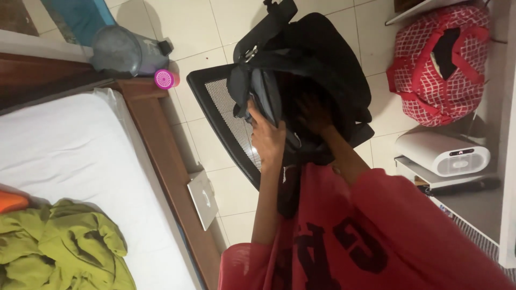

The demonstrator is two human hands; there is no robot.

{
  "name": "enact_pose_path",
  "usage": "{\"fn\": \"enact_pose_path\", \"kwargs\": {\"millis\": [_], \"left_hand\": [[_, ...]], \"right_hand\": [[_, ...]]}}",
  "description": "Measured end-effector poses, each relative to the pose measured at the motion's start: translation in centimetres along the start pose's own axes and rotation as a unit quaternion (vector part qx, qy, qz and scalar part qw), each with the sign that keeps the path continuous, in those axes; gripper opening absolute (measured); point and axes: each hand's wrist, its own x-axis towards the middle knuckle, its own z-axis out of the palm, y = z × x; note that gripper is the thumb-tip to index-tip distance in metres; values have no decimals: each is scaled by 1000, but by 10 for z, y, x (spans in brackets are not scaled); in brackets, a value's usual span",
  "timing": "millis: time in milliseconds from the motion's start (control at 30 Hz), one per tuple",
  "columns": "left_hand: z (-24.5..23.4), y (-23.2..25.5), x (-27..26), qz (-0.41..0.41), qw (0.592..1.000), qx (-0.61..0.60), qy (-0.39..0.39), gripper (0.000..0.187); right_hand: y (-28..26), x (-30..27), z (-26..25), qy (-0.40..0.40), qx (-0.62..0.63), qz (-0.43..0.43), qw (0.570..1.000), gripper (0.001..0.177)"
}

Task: Folding various items of clothing on a table and then packing them into a black backpack.

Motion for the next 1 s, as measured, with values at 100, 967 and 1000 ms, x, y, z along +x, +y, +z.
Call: {"fn": "enact_pose_path", "kwargs": {"millis": [100, 967, 1000], "left_hand": [[7, -4, 0, -11, 1000, 28, -3, 107], [4, 112, -142, 498, 835, -151, -178, 56], [13, 114, -155, 495, 822, -162, -230, 56]], "right_hand": [[11, 1, 5, -125, 24, 38, 991, 74], [-28, -347, -175, 484, 436, 416, 634, 44], [-26, -368, -170, 506, 428, 435, 610, 46]]}}
